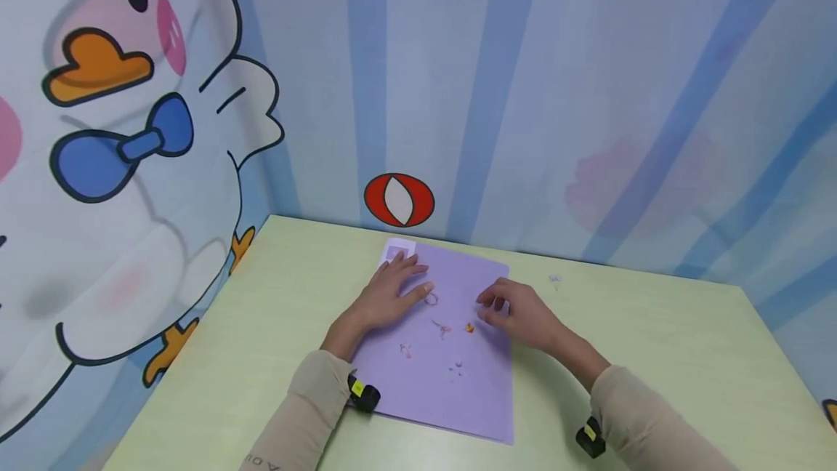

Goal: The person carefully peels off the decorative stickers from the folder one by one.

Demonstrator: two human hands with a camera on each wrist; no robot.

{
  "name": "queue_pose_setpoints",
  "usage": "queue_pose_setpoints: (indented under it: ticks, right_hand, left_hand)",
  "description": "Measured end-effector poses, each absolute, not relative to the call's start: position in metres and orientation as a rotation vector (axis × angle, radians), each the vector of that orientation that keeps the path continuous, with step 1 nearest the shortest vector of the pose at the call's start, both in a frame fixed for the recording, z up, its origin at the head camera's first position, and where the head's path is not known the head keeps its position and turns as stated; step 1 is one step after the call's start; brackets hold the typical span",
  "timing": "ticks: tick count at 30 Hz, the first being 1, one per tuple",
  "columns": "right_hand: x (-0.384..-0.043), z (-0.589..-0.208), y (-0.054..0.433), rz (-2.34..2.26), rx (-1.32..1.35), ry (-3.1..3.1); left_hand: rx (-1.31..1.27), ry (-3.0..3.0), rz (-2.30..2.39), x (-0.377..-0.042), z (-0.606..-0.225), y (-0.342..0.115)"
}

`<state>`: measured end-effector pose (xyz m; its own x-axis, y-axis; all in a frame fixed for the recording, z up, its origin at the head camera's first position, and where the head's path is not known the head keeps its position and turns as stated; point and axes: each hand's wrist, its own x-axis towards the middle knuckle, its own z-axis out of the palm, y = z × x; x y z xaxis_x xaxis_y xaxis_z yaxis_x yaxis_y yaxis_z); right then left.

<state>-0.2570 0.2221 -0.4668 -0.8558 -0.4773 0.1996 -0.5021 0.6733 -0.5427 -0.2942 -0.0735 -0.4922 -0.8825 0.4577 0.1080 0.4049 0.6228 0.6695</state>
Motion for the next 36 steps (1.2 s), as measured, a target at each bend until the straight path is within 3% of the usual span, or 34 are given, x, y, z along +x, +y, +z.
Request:
queue_pose_setpoints:
  ticks: [17, 36]
  right_hand:
    - [-0.244, -0.485, 0.203, 0.689, 1.022, -2.847]
    - [-0.248, -0.492, 0.204, 0.89, 0.929, -2.884]
  left_hand:
    - [0.707, 2.797, 1.101, -0.294, -0.493, -0.073]
    - [0.699, 2.806, 1.089, -0.295, -0.495, -0.071]
